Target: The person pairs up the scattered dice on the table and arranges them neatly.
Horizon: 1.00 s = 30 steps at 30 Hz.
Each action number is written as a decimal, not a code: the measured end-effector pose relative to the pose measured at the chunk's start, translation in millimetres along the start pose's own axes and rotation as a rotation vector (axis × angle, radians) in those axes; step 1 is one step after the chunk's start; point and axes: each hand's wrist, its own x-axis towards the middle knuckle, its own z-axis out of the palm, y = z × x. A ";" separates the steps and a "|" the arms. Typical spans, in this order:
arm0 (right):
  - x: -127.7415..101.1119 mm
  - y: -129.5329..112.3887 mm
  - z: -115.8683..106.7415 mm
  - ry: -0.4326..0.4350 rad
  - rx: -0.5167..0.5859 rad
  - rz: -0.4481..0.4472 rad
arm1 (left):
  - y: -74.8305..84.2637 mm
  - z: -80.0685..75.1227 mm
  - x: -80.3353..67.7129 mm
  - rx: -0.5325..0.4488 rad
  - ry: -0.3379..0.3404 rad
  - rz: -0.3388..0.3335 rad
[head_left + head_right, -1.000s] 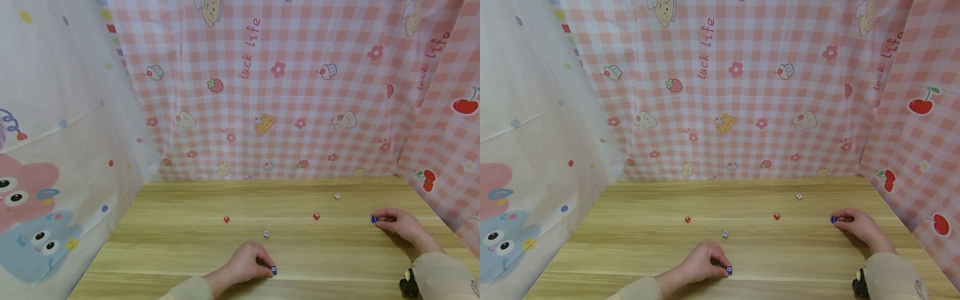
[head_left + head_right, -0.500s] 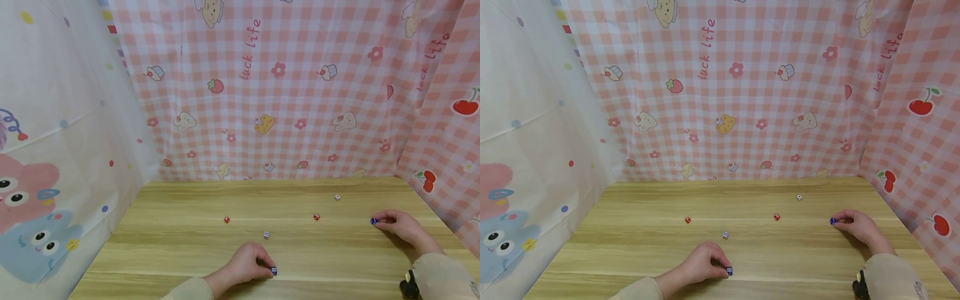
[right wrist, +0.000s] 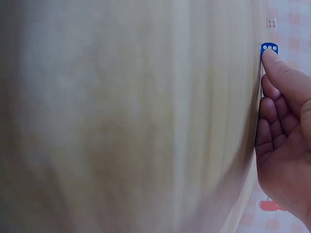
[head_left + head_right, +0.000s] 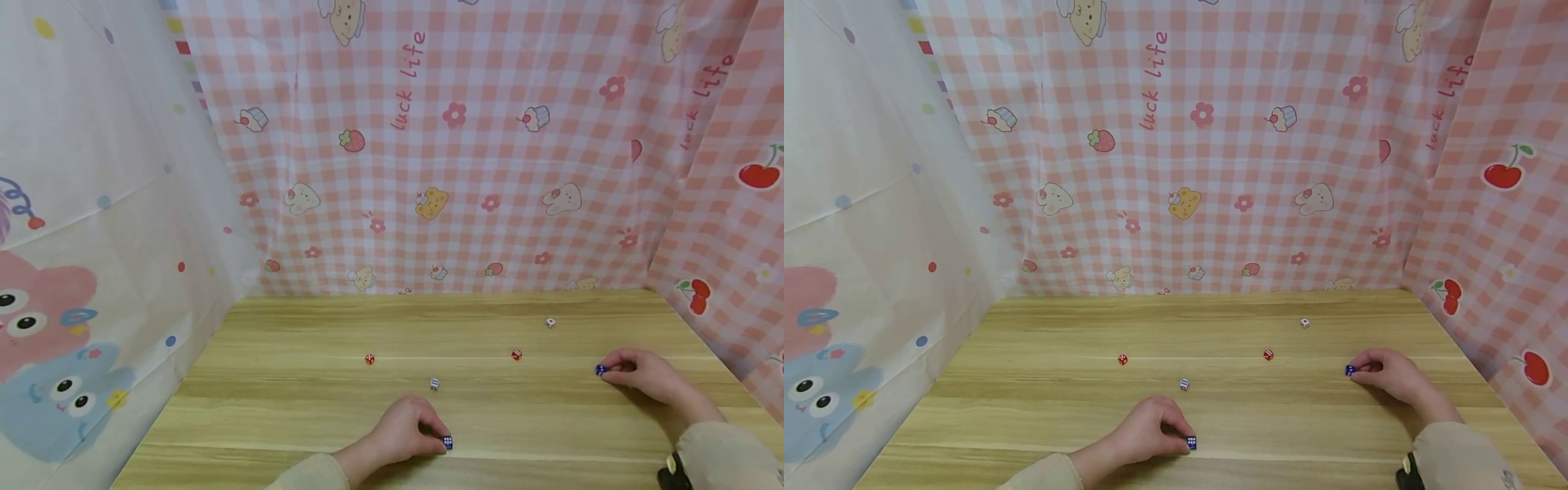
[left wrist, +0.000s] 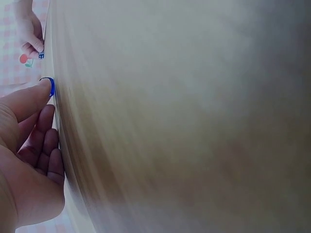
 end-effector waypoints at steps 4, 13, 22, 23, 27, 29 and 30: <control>0.0 -3.7 4.9 -0.044 0.006 -0.032 | -0.2 0.1 -0.1 0.006 0.003 0.003; 1.0 -11.3 20.4 -0.087 0.043 -0.121 | -1.7 0.3 -0.6 -0.006 0.002 -0.004; 3.5 -22.8 33.7 -0.101 0.024 -0.223 | -1.2 0.2 -1.0 -0.006 0.004 -0.006; 4.0 -24.4 35.6 -0.108 0.033 -0.235 | -0.7 0.1 -1.0 -0.007 0.003 -0.009; 5.6 -30.5 43.3 -0.126 0.058 -0.283 | 0.4 -0.8 -1.0 -0.003 0.001 -0.012; 5.5 -34.6 47.4 -0.136 0.066 -0.284 | 0.4 -0.9 -0.7 -0.001 0.001 -0.009; 5.2 -36.8 49.3 -0.137 0.062 -0.282 | 0.4 -0.9 -0.7 -0.001 0.001 -0.009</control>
